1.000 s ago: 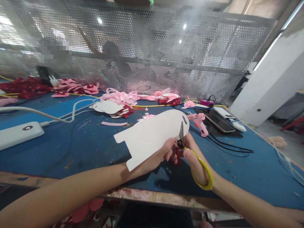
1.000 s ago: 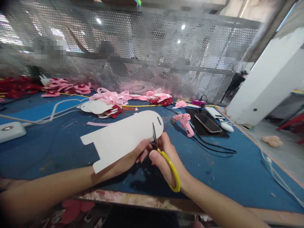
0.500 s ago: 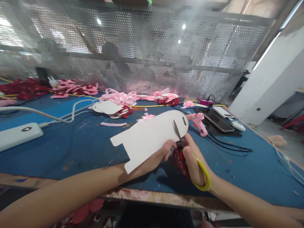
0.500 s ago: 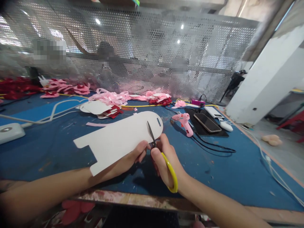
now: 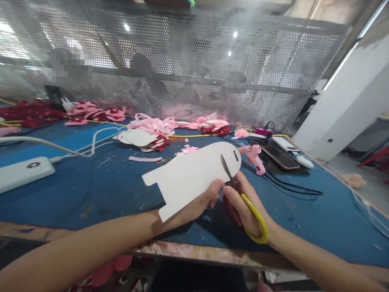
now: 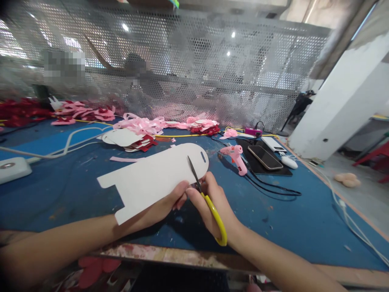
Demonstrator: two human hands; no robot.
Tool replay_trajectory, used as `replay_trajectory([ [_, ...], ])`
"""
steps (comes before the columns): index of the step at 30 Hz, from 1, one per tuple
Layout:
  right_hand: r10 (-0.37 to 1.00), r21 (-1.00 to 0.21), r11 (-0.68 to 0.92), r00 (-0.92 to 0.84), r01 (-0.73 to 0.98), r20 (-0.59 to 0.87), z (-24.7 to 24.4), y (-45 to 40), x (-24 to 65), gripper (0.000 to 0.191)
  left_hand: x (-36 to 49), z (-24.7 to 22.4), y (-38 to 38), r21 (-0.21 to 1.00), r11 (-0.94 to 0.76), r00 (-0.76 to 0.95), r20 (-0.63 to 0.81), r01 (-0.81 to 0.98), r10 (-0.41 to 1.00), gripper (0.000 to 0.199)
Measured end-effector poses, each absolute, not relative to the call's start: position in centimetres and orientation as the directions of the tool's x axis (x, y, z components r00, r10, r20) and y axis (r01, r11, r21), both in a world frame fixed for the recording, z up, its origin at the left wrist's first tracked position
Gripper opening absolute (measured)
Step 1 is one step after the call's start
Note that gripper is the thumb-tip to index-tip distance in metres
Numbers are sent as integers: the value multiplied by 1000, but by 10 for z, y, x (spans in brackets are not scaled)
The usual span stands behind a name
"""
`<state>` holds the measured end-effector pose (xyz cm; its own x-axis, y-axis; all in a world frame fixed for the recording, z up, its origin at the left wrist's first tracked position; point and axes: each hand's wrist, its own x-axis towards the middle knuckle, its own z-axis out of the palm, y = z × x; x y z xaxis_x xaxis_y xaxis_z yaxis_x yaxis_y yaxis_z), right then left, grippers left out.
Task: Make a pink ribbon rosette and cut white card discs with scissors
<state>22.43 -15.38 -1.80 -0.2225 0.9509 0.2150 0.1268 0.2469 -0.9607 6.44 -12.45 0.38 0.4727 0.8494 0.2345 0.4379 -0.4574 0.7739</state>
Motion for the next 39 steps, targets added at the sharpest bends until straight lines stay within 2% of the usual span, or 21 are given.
replay_trajectory([
  [3,958,-987,159,-245,34,146,-13,-149,225,36,66,1,-122,838,-387,450,195,385,871,48],
  [8,936,-980,121,-310,-157,166,-8,-142,230,40,66,-12,-112,923,-288,475,140,255,869,51],
  [14,904,-928,-137,-428,-347,26,-16,-131,241,43,67,-8,-108,956,-237,448,140,170,883,43],
  [19,888,-870,-234,-460,-434,-9,-26,-123,244,43,65,-1,-104,953,-236,385,150,187,910,40],
  [24,872,-850,-271,-490,-452,-17,-22,-123,241,46,63,-4,-97,964,-216,353,150,156,923,39],
  [31,791,-792,-376,-612,-481,-3,-9,-125,246,32,62,-2,-97,972,-198,363,140,127,921,39],
  [36,834,-830,-320,-551,-457,-18,-19,-126,245,47,62,-1,-97,973,-203,368,148,114,918,39],
  [39,842,-874,-271,-539,-403,-12,-18,-130,243,47,61,0,-97,976,-186,356,135,113,925,37],
])
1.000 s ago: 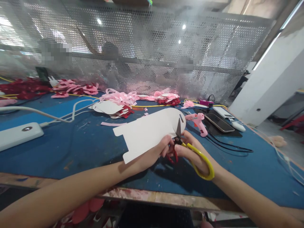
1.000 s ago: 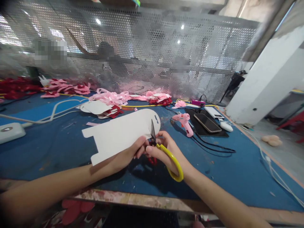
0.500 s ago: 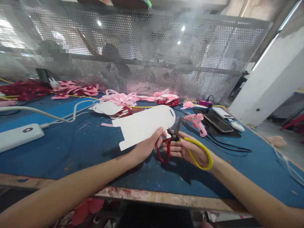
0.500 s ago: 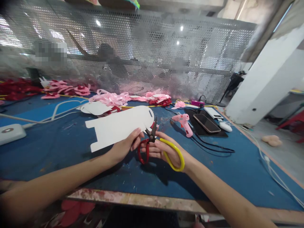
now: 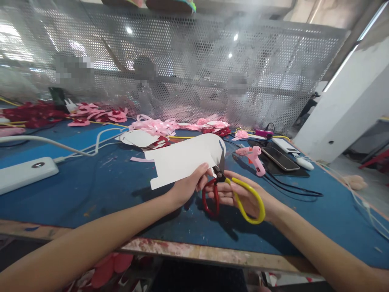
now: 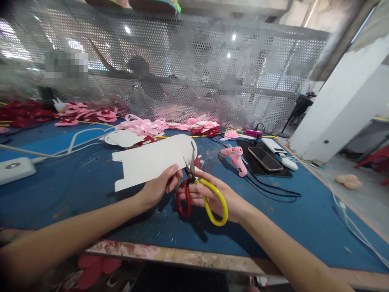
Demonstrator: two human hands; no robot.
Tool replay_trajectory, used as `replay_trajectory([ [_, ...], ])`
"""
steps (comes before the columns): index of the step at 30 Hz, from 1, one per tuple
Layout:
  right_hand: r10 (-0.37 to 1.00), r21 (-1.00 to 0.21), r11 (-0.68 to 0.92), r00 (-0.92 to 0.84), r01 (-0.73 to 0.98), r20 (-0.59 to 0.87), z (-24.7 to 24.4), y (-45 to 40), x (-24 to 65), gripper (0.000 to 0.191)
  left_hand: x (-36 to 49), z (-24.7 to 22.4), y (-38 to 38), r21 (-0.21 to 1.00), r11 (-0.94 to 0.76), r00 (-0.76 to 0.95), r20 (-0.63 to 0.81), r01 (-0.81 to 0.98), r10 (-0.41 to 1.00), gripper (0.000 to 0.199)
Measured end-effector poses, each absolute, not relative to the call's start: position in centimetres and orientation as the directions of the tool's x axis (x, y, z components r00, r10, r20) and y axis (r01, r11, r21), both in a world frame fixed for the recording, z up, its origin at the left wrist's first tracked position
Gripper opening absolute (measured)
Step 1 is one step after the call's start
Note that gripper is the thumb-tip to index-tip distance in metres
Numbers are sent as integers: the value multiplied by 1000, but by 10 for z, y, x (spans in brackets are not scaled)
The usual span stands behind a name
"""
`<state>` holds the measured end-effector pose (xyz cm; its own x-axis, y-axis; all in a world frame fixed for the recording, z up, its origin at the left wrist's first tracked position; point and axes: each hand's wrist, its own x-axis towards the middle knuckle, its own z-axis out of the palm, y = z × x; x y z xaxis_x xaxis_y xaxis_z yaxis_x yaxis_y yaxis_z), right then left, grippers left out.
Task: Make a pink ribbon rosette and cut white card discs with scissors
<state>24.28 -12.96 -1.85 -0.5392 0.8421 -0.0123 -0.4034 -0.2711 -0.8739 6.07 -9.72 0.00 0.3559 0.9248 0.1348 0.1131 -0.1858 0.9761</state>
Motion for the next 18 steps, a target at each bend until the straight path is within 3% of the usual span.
replay_trajectory([
  [5,886,-933,-198,-463,-299,-39,-11,-133,238,48,59,1,-97,969,-202,319,148,145,936,37],
  [10,928,-944,-63,-368,-324,64,-20,-131,235,39,58,2,-98,960,-207,325,138,188,935,37],
  [18,948,-969,73,-284,-237,140,-15,-134,230,44,57,-17,-103,920,-263,484,96,290,870,46],
])
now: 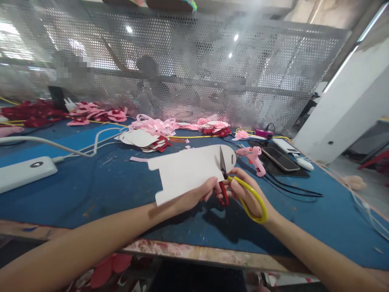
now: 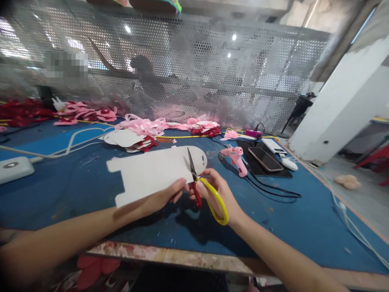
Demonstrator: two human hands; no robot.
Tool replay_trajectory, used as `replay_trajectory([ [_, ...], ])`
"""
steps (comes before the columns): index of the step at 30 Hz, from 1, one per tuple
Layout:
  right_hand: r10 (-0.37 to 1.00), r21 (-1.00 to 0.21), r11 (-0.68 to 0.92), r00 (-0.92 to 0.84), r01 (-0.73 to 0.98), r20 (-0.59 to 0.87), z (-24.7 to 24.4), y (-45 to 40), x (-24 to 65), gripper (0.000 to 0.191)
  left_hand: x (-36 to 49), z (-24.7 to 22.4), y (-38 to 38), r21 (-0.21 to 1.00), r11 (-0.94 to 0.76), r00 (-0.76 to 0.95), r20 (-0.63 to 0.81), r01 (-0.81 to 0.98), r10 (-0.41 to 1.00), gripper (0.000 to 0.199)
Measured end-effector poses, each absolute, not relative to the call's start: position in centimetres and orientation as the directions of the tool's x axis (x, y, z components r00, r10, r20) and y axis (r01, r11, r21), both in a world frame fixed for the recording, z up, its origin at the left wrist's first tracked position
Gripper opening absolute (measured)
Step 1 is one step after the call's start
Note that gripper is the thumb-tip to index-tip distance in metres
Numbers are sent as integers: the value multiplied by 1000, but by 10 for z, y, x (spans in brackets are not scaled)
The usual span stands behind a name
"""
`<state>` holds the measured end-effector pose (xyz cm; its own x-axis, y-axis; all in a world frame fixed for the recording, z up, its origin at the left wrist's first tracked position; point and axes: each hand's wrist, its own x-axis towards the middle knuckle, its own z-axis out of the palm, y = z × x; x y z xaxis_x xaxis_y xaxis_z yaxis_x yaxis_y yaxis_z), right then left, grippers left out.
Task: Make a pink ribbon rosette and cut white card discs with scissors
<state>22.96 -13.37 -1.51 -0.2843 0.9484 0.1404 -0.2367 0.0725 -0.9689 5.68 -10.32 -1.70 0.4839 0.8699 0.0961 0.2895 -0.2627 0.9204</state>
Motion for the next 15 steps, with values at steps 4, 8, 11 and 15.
replay_trajectory([
  [4,950,-975,135,-256,-178,179,-11,-137,228,44,59,-26,-105,936,-255,529,93,241,843,47],
  [8,957,-972,161,-213,-172,196,-13,-138,225,44,62,-19,-108,947,-252,563,101,198,820,47],
  [11,964,-971,182,-166,-152,207,-16,-139,222,43,65,-12,-110,952,-247,588,97,179,803,48],
  [15,971,-973,193,-117,-128,208,-17,-140,219,43,65,-15,-110,948,-248,568,95,199,818,52],
])
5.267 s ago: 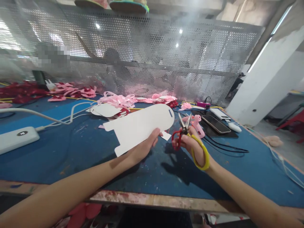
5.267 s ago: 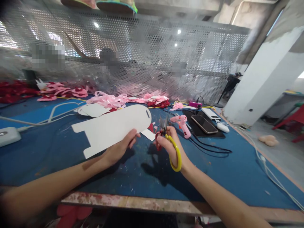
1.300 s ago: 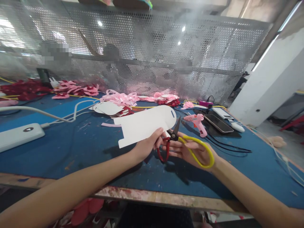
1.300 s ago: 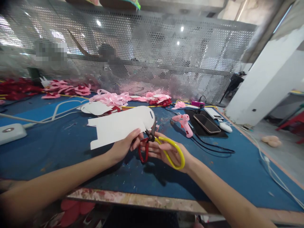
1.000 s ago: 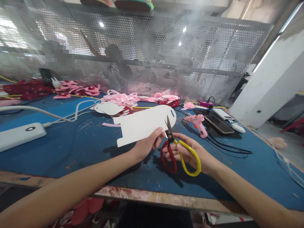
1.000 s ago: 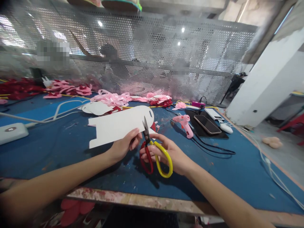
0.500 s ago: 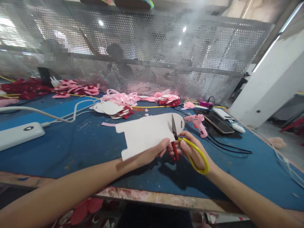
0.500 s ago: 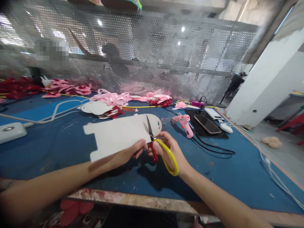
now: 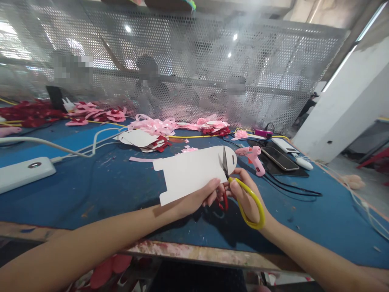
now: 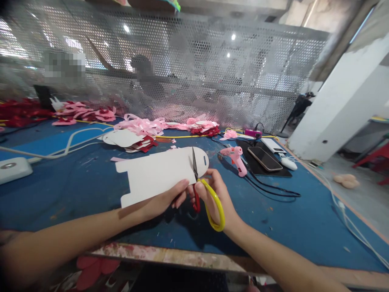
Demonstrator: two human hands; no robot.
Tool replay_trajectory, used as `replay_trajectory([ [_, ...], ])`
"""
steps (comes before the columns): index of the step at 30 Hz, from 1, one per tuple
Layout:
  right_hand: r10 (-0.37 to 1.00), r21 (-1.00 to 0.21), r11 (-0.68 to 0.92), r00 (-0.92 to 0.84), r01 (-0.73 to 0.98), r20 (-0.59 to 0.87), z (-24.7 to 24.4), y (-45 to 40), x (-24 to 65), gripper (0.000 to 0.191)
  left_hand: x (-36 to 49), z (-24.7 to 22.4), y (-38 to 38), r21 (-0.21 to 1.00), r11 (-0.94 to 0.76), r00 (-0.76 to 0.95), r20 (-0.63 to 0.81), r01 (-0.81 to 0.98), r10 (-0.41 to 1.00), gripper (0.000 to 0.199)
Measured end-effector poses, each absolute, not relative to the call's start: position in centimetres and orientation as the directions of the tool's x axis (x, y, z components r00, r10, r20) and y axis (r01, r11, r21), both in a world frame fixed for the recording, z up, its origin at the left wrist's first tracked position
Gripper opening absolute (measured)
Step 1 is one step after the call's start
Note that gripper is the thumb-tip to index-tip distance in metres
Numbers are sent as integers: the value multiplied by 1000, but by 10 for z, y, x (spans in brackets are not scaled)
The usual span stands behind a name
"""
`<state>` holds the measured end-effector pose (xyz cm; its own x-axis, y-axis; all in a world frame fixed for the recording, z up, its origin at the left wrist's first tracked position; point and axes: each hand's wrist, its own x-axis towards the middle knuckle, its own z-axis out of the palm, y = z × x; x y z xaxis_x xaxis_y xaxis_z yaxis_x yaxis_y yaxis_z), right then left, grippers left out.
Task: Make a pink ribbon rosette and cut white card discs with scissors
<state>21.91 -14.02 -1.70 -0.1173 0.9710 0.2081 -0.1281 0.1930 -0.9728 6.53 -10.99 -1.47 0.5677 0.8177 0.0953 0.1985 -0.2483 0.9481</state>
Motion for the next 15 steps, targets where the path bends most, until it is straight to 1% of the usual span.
replay_trajectory([
  [4,974,-972,208,-65,-110,216,-17,-140,219,45,63,-20,-107,945,-226,535,68,235,842,52],
  [8,976,-970,198,-66,-142,209,-19,-138,222,45,63,-19,-106,937,-222,522,53,268,851,53],
  [15,980,-974,185,-49,-132,193,-25,-136,225,48,66,-12,-109,951,-217,535,68,221,842,43],
])
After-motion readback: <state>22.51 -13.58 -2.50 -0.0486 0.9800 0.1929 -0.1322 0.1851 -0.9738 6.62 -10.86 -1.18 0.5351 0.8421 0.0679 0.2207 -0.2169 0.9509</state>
